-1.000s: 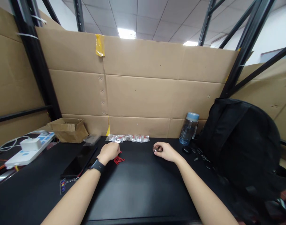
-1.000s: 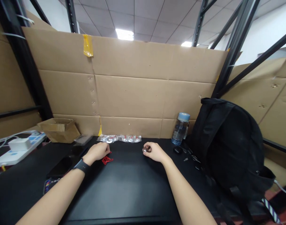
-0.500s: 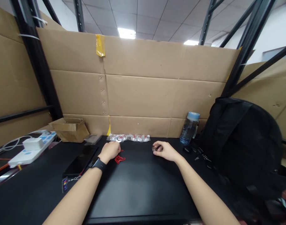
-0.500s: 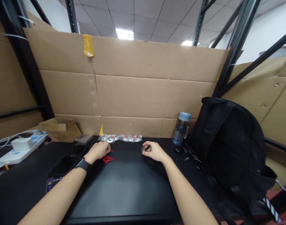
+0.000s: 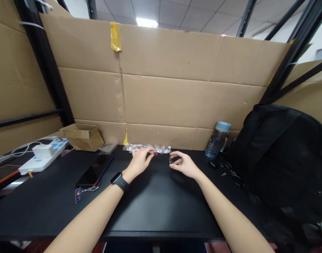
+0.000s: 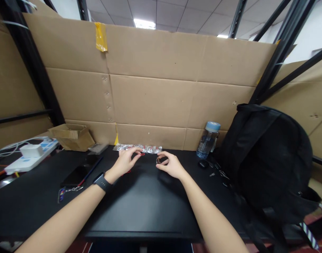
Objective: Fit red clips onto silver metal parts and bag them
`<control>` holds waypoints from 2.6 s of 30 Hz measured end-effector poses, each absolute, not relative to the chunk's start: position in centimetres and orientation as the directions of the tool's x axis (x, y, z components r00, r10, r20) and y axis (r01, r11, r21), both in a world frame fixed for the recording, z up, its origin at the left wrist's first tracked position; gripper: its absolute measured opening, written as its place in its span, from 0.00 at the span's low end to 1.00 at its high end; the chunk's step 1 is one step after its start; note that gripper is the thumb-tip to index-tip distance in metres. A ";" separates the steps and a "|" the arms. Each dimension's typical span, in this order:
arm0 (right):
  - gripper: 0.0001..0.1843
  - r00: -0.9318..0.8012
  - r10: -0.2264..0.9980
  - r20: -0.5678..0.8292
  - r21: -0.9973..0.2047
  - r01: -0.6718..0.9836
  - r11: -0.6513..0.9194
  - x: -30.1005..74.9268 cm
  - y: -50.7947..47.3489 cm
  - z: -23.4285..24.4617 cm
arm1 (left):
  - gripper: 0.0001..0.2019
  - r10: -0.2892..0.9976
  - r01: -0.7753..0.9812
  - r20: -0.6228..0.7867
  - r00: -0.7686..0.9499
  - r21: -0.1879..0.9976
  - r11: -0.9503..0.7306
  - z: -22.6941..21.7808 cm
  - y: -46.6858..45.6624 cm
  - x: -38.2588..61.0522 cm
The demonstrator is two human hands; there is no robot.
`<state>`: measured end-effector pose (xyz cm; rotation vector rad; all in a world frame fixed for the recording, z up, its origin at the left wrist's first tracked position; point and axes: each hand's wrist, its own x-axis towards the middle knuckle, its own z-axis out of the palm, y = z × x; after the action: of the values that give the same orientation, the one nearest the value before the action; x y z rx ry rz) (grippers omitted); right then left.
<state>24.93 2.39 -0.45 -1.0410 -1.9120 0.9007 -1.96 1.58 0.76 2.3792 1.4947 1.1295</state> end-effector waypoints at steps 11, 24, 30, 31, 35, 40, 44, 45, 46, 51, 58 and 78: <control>0.25 -0.289 0.841 0.457 -0.855 0.118 0.505 21.3 0.3 -0.7 | 0.10 0.784 0.722 0.572 0.243 0.434 -0.539 0.3 -0.1 0.4; 0.25 -0.305 0.817 0.489 -0.835 0.108 0.540 20.5 -0.4 -0.7 | 0.06 0.722 0.731 0.647 0.247 0.365 -0.577 -0.5 -0.6 1.3; 0.25 -0.293 0.816 0.498 -0.838 0.081 0.540 20.3 -0.3 -1.0 | 0.06 0.729 0.746 0.637 0.251 0.352 -0.565 -0.4 -0.8 1.6; 0.26 -0.299 0.813 0.500 -0.838 0.071 0.542 20.3 -0.3 -1.0 | 0.06 0.741 0.748 0.628 0.239 0.367 -0.552 -0.4 -0.8 1.6; 0.26 -0.283 0.818 0.501 -0.840 0.069 0.538 20.2 -0.2 -1.1 | 0.07 0.817 0.711 0.537 0.210 0.490 -0.504 -0.8 -0.6 1.9; 0.26 -0.288 0.812 0.508 -0.812 0.154 0.563 20.3 -0.1 -1.0 | 0.06 0.830 0.688 0.517 0.210 0.526 -0.501 -1.4 -0.4 1.9; 0.26 -0.283 0.818 0.501 -0.811 0.178 0.558 20.1 -0.2 -0.9 | 0.06 0.812 0.707 0.549 0.201 0.492 -0.508 -1.2 -0.6 1.9; 0.26 -0.280 0.824 0.493 -0.820 0.167 0.547 20.0 -0.3 -0.9 | 0.06 0.805 0.708 0.557 0.201 0.486 -0.513 -1.1 -0.7 1.9; 0.25 -0.278 0.831 0.482 -0.834 0.146 0.533 19.9 -0.3 -0.9 | 0.06 0.797 0.710 0.570 0.201 0.476 -0.519 -1.1 -0.8 2.0; 0.25 -0.268 0.877 0.398 -0.911 -0.001 0.413 19.9 -0.3 -1.0 | 0.05 0.739 0.755 0.644 0.196 0.382 -0.533 -1.1 -1.0 2.3; 0.15 -0.302 0.890 0.342 -0.928 0.043 0.371 20.7 0.6 -1.1 | 0.05 0.727 0.763 0.661 0.186 0.370 -0.530 -0.5 -0.9 1.9; 0.06 -0.514 0.764 0.390 -0.586 0.501 0.636 22.4 0.6 -0.1 | 0.12 0.718 0.633 0.416 0.559 0.345 -0.693 -0.5 1.1 -1.1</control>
<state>22.40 0.61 -0.12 -0.9823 -2.2213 0.5377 -1.06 1.07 -0.52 2.6327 1.1500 0.8099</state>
